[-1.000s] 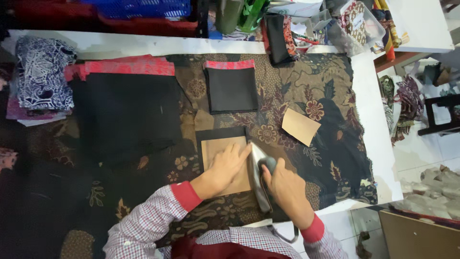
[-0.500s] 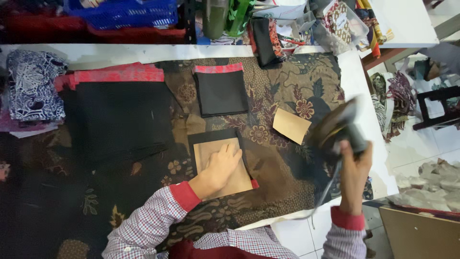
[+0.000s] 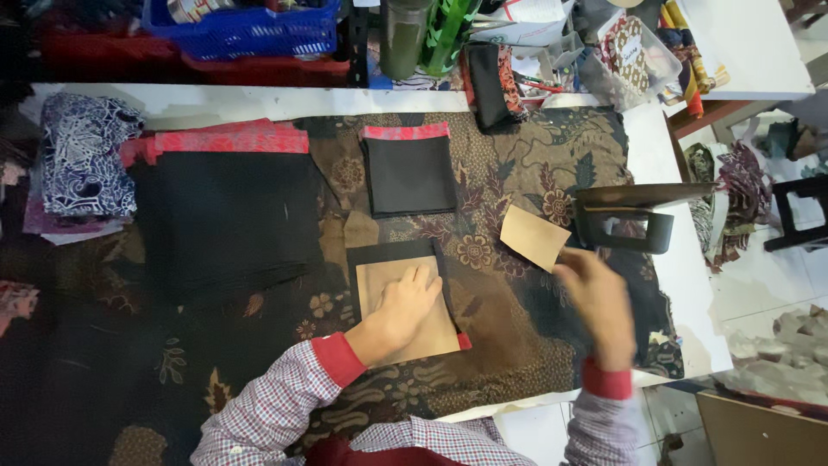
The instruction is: The person irons small black fabric pieces with red trim on a patterned table. They place a brown paper sheet over each piece, press with an iron, then remove the paper and stack the finished pieces.
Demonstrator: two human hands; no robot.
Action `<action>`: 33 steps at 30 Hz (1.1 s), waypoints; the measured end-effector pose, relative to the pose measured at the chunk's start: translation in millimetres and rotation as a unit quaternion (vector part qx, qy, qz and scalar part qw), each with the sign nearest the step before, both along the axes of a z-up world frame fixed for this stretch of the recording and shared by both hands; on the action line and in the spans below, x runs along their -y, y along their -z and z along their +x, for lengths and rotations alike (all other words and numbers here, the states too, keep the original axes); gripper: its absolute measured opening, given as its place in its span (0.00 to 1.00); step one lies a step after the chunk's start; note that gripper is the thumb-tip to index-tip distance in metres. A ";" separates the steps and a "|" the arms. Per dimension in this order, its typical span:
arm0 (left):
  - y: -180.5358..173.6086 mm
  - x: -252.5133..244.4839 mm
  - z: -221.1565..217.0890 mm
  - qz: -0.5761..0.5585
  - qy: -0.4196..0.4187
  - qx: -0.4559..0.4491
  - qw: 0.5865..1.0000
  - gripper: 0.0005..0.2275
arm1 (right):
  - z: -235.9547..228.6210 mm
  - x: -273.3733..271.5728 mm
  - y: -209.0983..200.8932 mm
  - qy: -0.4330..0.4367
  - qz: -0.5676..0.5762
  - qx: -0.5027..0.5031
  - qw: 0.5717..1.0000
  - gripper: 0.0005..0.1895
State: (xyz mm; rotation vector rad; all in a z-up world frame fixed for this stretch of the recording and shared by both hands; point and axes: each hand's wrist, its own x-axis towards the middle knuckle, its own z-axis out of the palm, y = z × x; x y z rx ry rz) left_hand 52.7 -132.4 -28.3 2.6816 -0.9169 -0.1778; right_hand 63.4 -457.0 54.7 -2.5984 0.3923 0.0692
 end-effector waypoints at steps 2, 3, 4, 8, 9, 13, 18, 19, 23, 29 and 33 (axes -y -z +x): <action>-0.7 -0.6 0.4 0.001 0.004 -0.004 1.000 0.37 | 19.4 -23.9 23.2 -0.188 -0.052 0.151 0.969 0.33; -1.9 -1.2 0.7 0.006 0.007 -0.015 1.000 0.38 | 28.5 -31.5 34.8 -0.284 -0.109 0.259 0.917 0.35; -4.0 -2.1 -0.2 0.010 0.011 -0.026 1.000 0.40 | 41.7 -40.6 47.8 -0.269 -0.101 0.246 0.926 0.30; -18.9 -4.9 0.0 0.015 0.004 -0.045 0.999 0.42 | 39.2 -50.9 59.0 -0.181 -0.078 0.202 0.959 0.29; -23.0 -6.7 -0.5 0.013 0.003 -0.048 0.999 0.42 | 30.2 -53.1 54.7 -0.160 -0.029 0.141 0.977 0.29; -34.3 -14.8 0.0 0.012 0.006 -0.096 0.995 0.46 | -30.0 -75.2 29.3 -0.307 0.039 0.115 0.944 0.37; -42.4 -17.3 -3.6 -0.005 -0.021 -0.075 0.997 0.49 | -38.9 -119.9 27.3 -0.390 0.014 0.116 0.913 0.30; -43.4 -19.2 -6.4 -0.016 -0.028 -0.068 0.997 0.51 | -30.4 -125.2 30.8 -0.387 0.013 0.116 0.915 0.30; -46.5 -25.6 -12.4 -0.030 -0.046 -0.059 0.997 0.52 | 5.4 -145.3 43.5 -0.391 0.004 0.124 0.912 0.31; -44.9 -34.8 -27.8 -0.053 -0.092 -0.031 0.994 0.50 | 36.2 -164.8 41.6 -0.406 0.043 0.130 0.904 0.28; -40.1 -47.3 -35.1 -0.107 -0.097 -0.001 0.990 0.45 | 29.6 -141.0 19.3 -0.330 0.059 0.112 0.936 0.33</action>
